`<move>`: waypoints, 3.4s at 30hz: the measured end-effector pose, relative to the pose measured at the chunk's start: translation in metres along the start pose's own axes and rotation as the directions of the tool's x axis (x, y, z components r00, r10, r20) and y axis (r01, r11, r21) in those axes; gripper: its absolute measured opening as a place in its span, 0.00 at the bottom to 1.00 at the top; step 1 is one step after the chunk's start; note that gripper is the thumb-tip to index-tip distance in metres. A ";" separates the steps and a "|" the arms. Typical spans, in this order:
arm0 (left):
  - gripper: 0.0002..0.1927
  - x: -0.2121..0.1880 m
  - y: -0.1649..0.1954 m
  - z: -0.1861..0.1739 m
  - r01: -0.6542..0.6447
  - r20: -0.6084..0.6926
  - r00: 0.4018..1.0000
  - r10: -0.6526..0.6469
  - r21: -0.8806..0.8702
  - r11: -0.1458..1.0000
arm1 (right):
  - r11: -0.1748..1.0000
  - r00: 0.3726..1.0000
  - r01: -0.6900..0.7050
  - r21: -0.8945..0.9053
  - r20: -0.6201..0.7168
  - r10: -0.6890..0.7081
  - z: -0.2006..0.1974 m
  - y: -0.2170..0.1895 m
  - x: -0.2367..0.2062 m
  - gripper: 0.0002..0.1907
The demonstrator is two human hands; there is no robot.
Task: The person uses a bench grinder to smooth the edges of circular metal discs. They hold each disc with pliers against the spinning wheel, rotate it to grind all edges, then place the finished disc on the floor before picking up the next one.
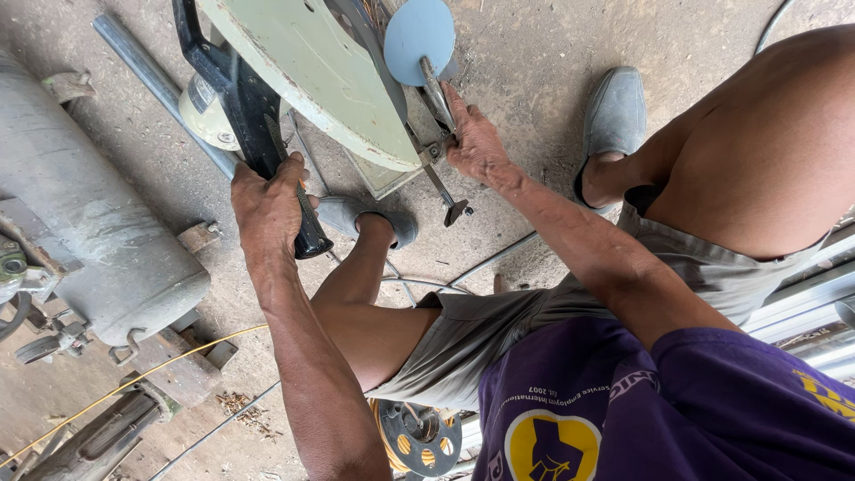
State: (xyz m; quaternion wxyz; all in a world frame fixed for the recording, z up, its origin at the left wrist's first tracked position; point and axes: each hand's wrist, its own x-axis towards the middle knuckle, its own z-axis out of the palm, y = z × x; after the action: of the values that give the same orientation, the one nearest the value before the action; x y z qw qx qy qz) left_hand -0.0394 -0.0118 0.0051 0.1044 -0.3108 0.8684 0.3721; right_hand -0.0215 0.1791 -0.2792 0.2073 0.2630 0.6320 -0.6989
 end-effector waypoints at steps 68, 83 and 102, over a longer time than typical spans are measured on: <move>0.18 -0.011 0.005 0.002 0.002 0.016 1.000 -0.002 -0.015 1.000 | 0.957 0.887 -0.149 0.249 0.462 0.018 -0.049 0.054 -0.051 0.34; 0.19 -0.008 -0.004 -0.005 -0.008 0.037 0.999 0.009 -0.034 0.999 | 0.992 0.946 0.051 0.119 0.313 -0.086 -0.113 0.028 -0.044 0.38; 0.17 -0.003 0.006 0.000 0.027 0.039 0.999 -0.025 -0.057 0.998 | 0.414 0.618 -0.104 0.905 0.384 -0.685 -0.024 0.036 -0.027 0.42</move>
State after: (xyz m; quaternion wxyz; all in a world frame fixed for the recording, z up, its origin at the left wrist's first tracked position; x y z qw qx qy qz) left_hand -0.0410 -0.0073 0.0090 0.1171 -0.3176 0.8511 0.4013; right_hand 0.0243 0.1980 -0.2916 0.1320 -0.0960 0.0878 -0.9827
